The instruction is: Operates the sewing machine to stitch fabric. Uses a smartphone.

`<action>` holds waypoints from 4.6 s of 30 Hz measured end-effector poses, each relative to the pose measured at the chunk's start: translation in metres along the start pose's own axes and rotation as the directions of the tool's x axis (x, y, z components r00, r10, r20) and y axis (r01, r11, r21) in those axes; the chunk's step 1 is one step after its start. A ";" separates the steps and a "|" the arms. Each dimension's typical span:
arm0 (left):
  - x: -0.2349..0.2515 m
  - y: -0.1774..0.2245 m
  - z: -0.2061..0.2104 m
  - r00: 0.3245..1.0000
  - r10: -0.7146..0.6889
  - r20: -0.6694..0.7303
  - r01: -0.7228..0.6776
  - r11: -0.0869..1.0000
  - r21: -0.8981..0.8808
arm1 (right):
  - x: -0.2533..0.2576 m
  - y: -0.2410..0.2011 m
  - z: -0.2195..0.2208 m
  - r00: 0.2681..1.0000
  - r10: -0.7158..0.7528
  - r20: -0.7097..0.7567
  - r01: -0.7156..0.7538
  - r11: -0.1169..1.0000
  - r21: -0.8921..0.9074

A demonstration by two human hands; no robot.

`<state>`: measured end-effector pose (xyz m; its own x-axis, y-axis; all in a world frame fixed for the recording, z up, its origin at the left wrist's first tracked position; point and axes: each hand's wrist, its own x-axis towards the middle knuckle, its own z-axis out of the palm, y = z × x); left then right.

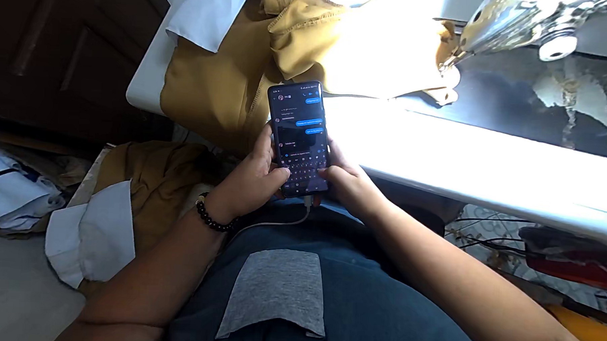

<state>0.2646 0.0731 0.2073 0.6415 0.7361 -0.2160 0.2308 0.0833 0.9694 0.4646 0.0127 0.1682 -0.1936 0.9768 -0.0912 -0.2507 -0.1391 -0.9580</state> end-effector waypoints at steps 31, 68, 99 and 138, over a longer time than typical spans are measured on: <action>0.000 0.002 0.000 0.999 -0.029 -0.015 0.029 0.999 0.020 | -0.001 -0.007 0.004 0.999 0.036 -0.028 -0.037 0.999 -0.024; 0.000 -0.002 0.003 1.000 -0.001 -0.019 0.000 1.000 -0.009 | -0.001 -0.001 -0.002 0.999 -0.025 0.041 0.024 1.000 0.013; -0.001 -0.006 0.007 0.997 0.063 -0.044 -0.063 0.998 -0.010 | -0.001 -0.002 0.001 1.000 0.022 0.004 -0.022 0.995 -0.102; -0.003 -0.002 0.003 0.999 0.041 -0.009 -0.040 0.999 0.015 | -0.001 -0.003 0.003 0.999 0.017 -0.029 -0.021 0.990 -0.136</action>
<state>0.2644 0.0689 0.2055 0.6435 0.7451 -0.1754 0.2157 0.0433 0.9755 0.4623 0.0113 0.1721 -0.1701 0.9787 -0.1152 -0.1152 -0.1358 -0.9840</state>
